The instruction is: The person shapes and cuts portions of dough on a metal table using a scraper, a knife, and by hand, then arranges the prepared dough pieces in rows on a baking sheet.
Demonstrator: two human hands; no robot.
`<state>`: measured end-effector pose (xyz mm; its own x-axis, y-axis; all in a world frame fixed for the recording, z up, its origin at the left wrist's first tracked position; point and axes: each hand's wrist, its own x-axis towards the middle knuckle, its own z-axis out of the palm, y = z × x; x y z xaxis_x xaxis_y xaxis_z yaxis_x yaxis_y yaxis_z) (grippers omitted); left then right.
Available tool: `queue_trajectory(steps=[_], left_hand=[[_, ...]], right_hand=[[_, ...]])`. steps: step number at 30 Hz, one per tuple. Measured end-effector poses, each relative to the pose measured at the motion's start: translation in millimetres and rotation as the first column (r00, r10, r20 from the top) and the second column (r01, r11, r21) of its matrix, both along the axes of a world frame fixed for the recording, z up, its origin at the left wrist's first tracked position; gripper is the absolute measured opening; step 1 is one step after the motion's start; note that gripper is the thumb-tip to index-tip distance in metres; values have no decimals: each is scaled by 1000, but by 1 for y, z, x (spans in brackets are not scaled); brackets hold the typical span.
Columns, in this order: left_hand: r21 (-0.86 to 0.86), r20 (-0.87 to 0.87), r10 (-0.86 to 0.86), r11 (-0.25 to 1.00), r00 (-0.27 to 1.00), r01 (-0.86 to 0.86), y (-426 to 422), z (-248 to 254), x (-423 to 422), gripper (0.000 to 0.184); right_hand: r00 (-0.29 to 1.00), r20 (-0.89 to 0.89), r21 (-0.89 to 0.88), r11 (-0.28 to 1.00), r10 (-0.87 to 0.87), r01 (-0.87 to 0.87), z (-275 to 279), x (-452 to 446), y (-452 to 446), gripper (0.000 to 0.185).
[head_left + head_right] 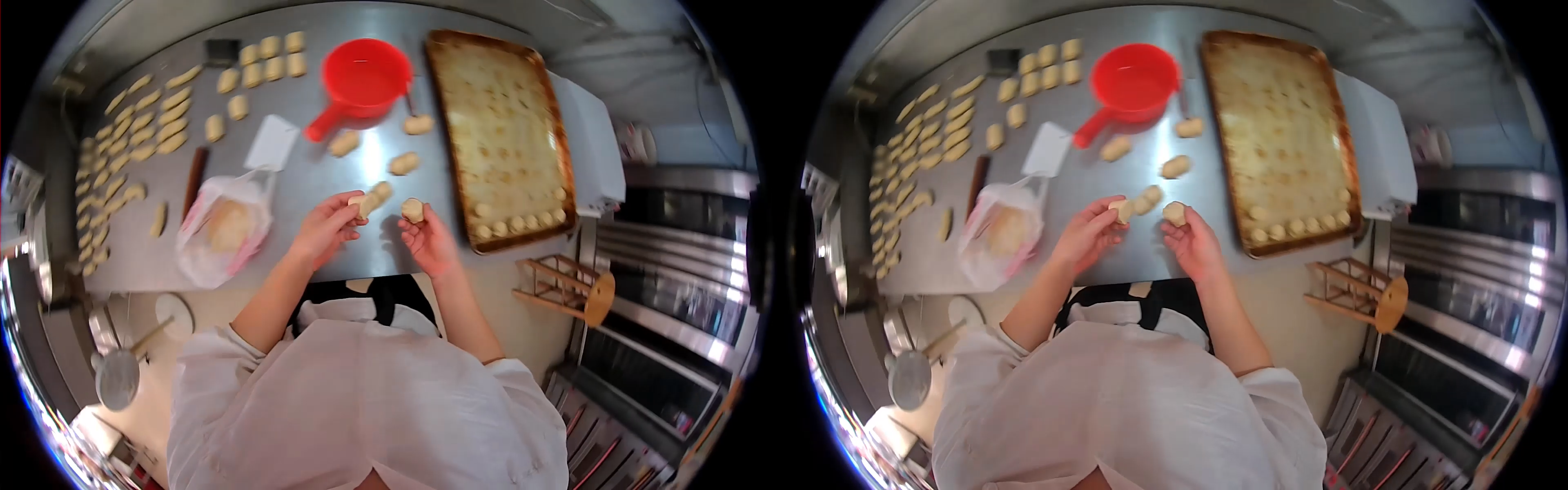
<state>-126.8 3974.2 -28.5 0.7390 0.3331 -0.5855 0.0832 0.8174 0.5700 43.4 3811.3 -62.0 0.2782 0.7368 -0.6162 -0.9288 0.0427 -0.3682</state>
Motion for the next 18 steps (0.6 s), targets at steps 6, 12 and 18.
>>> queue_trajectory(steps=[6,12,18], left_hand=[[692,-125,-212,681,969,239,-44,-7,155,36],[949,-289,-230,-197,929,246,-40,-50,272,30],[788,-548,-196,-446,813,424,-38,-64,306,18]], right_hand=[[610,790,-289,913,58,287,-9,93,-79,28],[125,921,-388,884,368,260,-21,160,-73,37],[-296,808,-474,861,509,185,-47,179,-48,35]])
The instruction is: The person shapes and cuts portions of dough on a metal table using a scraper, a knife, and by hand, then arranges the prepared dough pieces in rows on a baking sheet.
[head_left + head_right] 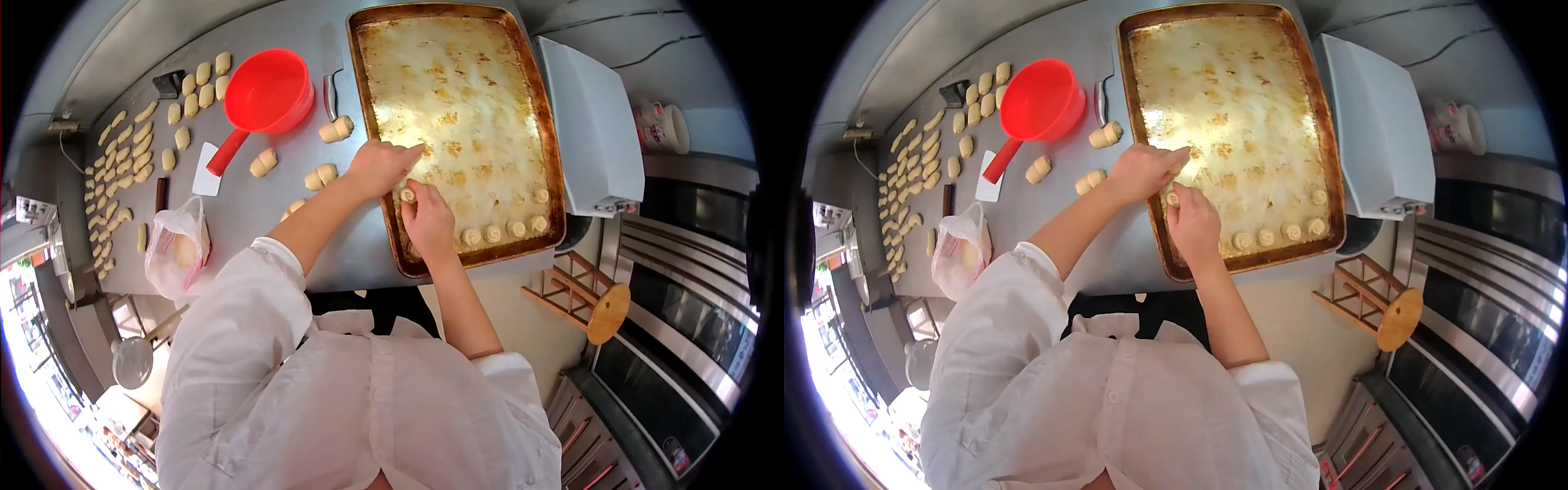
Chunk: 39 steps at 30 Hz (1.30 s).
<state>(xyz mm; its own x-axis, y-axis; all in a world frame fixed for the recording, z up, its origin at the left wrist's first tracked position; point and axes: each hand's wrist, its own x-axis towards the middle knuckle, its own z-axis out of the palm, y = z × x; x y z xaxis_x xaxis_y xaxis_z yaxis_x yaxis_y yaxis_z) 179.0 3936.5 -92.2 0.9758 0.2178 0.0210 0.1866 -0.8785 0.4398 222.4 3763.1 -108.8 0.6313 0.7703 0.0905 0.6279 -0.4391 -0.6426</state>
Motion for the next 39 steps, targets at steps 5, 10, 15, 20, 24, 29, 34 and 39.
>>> queue_trajectory(steps=[5,10,15,20,24,29,34,39], left_hand=[[169,-17,-66,983,998,68,0,-16,0,13],[194,-160,-28,979,987,60,-7,-9,3,20],[282,46,97,954,994,-106,-11,14,-13,60],[104,133,330,933,934,-345,0,35,-82,65],[75,102,491,863,865,-499,11,40,-181,56],[137,187,552,804,813,-578,20,44,-308,58],[158,458,779,403,429,-901,40,56,-427,64],[-274,163,878,-397,-449,-876,78,5,-524,83]], right_hand=[[988,142,-54,997,65,-58,-4,7,1,37],[992,71,-19,995,102,-101,0,11,-1,46],[993,35,60,992,109,-111,10,12,-10,53],[987,127,67,991,102,-112,21,21,-38,47],[991,133,40,998,34,-39,34,20,-49,41],[977,214,72,997,9,-25,52,-11,-22,37],[984,-134,44,993,118,-113,65,-94,47,31],[622,-692,198,926,365,-323,25,-242,145,39]])
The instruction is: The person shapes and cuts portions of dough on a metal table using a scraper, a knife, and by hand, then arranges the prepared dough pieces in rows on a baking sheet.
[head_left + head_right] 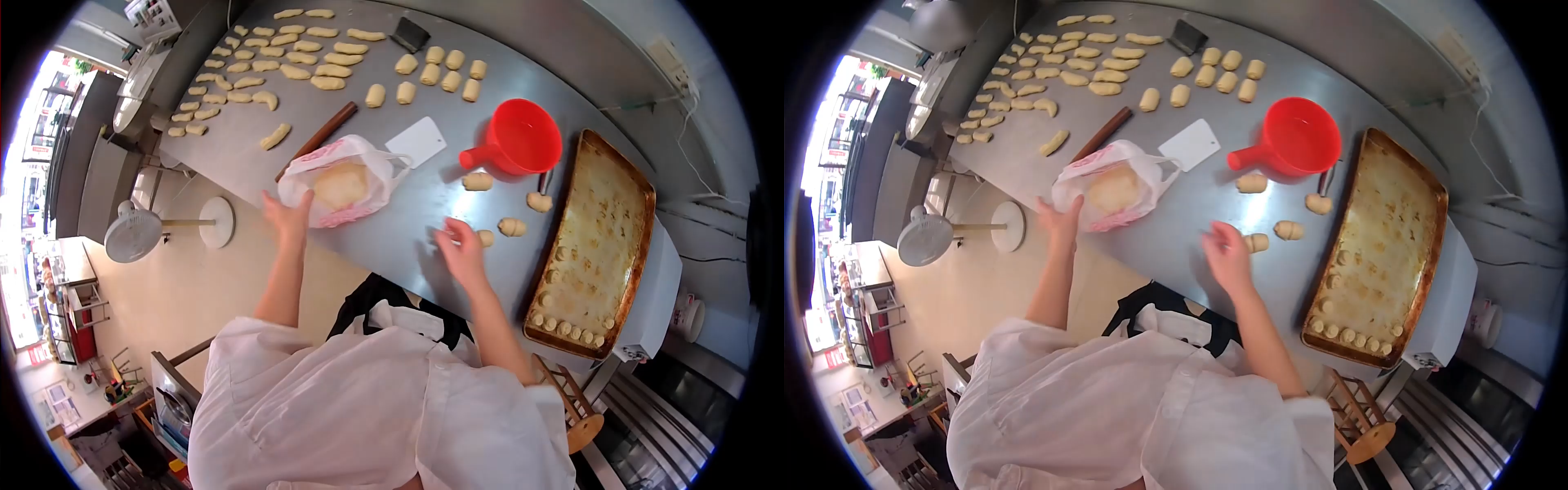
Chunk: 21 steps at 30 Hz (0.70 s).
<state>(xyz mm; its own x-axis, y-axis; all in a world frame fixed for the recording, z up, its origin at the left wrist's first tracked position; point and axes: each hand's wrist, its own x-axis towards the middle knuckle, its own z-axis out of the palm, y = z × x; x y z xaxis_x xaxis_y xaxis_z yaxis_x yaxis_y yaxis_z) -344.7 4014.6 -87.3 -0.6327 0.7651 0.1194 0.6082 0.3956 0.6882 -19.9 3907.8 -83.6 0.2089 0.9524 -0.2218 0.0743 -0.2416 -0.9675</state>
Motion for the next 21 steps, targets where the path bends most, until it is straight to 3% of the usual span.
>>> queue_trajectory(steps=[1,2,4,5,7,9,11,13,15,16,17,19,21], left_hand=[[-28,410,-38,998,911,54,5,-17,-12,79],[-26,748,-57,993,661,115,8,-26,-18,75],[-32,776,-151,960,612,278,7,-16,-9,61],[-36,776,-150,959,612,281,7,-5,-3,61],[28,861,-191,944,472,330,5,19,2,49],[23,874,-171,950,454,313,4,25,-14,48],[5,895,-127,962,428,274,4,28,-26,47],[-90,968,16,953,251,288,2,29,-42,47],[-88,974,6,930,226,357,-2,17,-41,47],[-74,980,-10,907,197,414,-4,11,-37,46],[-81,982,-4,895,189,439,-5,10,-31,46],[-131,963,9,890,270,437,-7,14,-17,45],[-134,970,14,866,245,481,-3,28,-8,44]], right_hand=[[997,3,-42,996,74,-74,-6,-31,24,52],[996,-3,-118,989,86,-85,-10,-60,46,58],[996,59,11,998,62,-63,-21,-104,89,55],[997,58,8,998,59,-60,-24,-117,104,55],[977,202,-38,996,-71,80,-29,-136,119,45],[988,142,-57,996,-66,74,0,-142,116,36],[995,76,64,996,-64,60,37,-144,95,27],[993,48,125,987,-106,99,45,-139,76,23],[981,125,70,988,-147,139,39,-129,63,25],[982,57,-46,983,-178,180,37,-123,54,26],[977,67,-55,977,-204,208,34,-119,48,26],[920,316,86,973,-232,216,27,-110,37,25],[928,250,34,961,-275,276,33,-104,29,26]])
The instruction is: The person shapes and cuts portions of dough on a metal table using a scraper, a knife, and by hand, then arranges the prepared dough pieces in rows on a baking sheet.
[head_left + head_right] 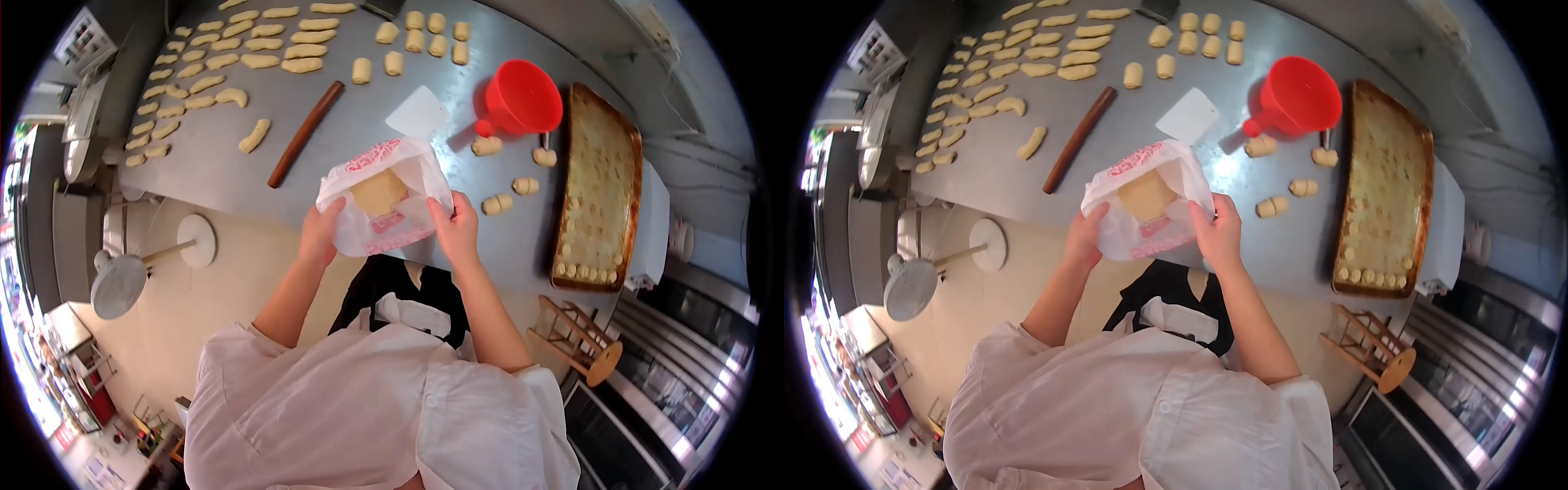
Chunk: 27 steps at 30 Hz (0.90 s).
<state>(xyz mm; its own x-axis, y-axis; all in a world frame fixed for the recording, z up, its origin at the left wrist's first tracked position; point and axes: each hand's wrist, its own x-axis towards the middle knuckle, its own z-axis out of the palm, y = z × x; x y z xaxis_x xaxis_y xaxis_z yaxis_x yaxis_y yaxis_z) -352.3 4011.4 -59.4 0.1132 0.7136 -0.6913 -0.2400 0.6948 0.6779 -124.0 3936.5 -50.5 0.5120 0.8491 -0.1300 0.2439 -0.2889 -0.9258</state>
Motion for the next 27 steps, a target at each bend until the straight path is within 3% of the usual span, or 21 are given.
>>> queue_trajectory(steps=[4,15,20,22,23,24,26,27], left_hand=[[70,49,-161,985,986,158,7,19,19,46],[162,-103,-261,948,960,275,20,19,43,43],[264,-157,-174,941,972,211,35,37,-8,50],[387,-606,-247,739,756,551,36,13,-27,56],[510,-811,47,545,583,666,31,-4,-30,62],[511,-809,46,548,586,662,29,9,-26,62],[679,-734,271,337,623,653,21,38,-15,59],[663,-748,299,362,593,655,14,50,-9,51]], right_hand=[[982,-162,12,995,-101,104,2,13,-25,26],[983,-72,44,984,-172,175,23,28,-65,19],[998,21,134,990,-53,50,19,-2,-32,25],[994,-68,91,992,-86,92,7,-12,-27,37],[996,-3,-13,995,-94,94,7,-15,-27,45],[996,1,-15,996,-92,92,8,-19,-24,45],[907,389,213,974,-162,82,12,-23,-21,46],[907,395,202,977,-147,71,23,-27,-16,46]])
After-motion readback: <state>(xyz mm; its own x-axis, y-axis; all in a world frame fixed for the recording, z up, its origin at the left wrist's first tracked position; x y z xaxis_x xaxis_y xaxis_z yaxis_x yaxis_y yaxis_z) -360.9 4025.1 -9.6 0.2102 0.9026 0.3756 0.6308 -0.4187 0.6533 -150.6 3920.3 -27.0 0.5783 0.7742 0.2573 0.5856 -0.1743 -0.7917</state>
